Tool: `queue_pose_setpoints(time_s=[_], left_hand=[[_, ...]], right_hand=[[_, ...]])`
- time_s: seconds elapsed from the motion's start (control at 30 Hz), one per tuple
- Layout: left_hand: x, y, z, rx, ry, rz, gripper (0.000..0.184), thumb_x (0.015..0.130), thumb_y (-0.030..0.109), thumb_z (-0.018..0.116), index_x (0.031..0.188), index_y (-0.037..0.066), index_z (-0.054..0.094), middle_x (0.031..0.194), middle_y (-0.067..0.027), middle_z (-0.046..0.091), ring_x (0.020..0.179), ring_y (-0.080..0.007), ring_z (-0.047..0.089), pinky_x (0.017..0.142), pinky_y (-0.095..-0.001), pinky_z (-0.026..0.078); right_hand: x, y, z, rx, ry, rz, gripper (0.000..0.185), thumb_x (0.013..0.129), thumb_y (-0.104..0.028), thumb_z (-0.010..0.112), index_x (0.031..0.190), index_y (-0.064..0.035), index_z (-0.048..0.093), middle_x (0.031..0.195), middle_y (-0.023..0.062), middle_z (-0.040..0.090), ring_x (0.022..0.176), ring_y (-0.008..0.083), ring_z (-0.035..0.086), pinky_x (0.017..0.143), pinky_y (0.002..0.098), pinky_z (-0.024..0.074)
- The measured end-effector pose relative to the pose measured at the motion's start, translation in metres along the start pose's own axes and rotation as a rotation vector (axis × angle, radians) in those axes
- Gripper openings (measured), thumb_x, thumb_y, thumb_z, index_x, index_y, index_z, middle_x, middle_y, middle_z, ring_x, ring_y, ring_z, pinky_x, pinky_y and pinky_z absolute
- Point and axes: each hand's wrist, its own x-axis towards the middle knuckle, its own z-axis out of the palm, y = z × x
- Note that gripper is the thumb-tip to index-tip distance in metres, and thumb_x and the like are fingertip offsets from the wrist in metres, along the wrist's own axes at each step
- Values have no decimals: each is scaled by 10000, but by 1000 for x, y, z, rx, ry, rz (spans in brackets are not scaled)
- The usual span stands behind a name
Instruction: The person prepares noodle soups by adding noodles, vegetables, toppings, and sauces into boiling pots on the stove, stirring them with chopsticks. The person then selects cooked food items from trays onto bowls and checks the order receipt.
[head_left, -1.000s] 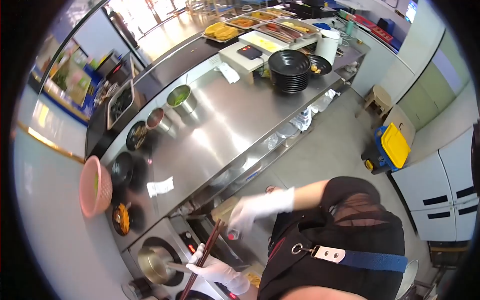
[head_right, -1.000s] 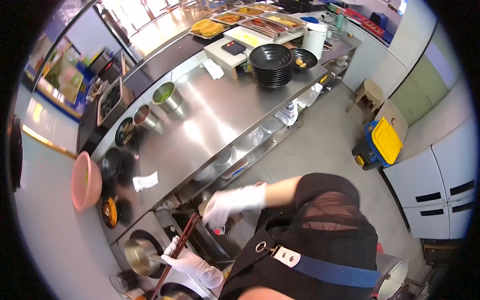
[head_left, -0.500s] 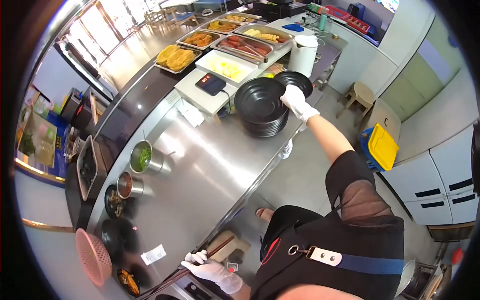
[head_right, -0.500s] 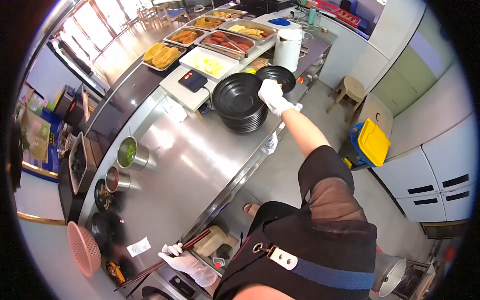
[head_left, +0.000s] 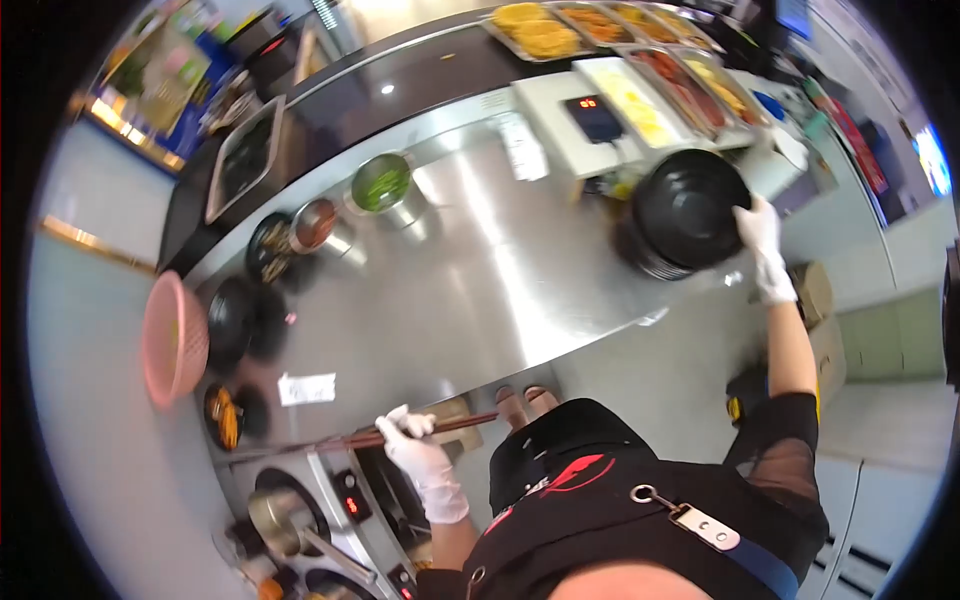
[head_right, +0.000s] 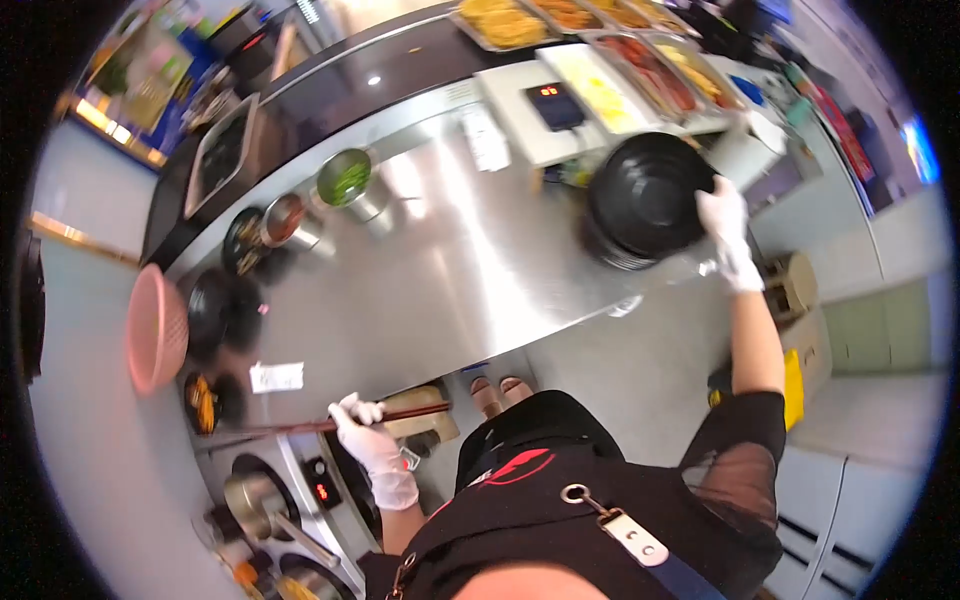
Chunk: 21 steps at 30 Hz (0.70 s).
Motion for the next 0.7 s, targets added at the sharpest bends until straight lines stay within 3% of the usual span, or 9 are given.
queue_pose_setpoints(time_s=[0.07,0.2,0.27,0.37,0.4,0.47,0.5,0.6,0.7], left_hand=[[14,3,-11,1,-23,39,404,987,365,377,814,39,541,527,20,324,469,-116,337,549,-312,402],[38,13,-18,9,22,36,405,986,348,381,776,49,556,531,19,327,470,-112,342,535,-317,405],[51,12,-22,5,12,-4,421,988,351,375,787,34,564,538,8,353,495,-125,363,548,-333,417],[65,3,-23,125,30,-69,434,995,351,345,843,8,562,548,-30,417,534,-168,466,609,-362,476],[72,-2,-30,238,-22,-73,443,995,358,332,931,-11,570,659,-74,559,627,-205,570,657,-353,510],[86,-9,-29,169,-19,-152,430,988,376,350,1050,-2,546,901,-111,623,748,-213,609,669,-330,503],[93,-9,-32,231,-64,-158,481,992,368,325,1170,-39,508,1103,-177,592,969,-251,611,727,-343,543],[115,-10,-29,295,13,-212,493,987,371,342,1236,-38,459,1176,-192,548,1034,-274,587,718,-355,554],[138,-16,-35,261,9,-187,508,978,377,370,1278,-30,413,1217,-176,527,1042,-291,585,710,-370,560]], right_hand=[[-16,-34,-30,193,11,-17,330,762,-124,588,1062,12,614,940,179,668,922,300,641,832,350,476],[-38,-98,-38,502,-100,-101,286,766,-30,589,1044,38,599,944,147,666,853,209,627,808,297,467],[-68,-165,-19,585,-204,-175,271,754,-39,608,1010,49,606,933,127,662,846,173,606,802,283,461],[-122,-257,52,623,-510,-124,286,726,-91,638,965,64,611,886,150,655,828,207,608,765,318,470],[-134,-260,118,627,-502,-193,296,704,-105,651,945,62,609,881,172,649,831,234,613,748,341,475],[-176,-316,172,547,-593,-185,293,699,-97,626,957,40,609,922,224,632,902,344,613,812,385,473],[-199,-348,180,574,-601,-161,279,711,-94,615,959,34,611,951,233,627,943,376,597,846,397,466],[-242,-396,240,542,-613,-130,303,785,-131,602,1059,-2,610,1024,219,627,1011,350,587,880,396,453],[-258,-424,242,605,-773,-186,263,840,-168,558,1052,-23,614,966,188,647,990,342,594,855,384,456]])
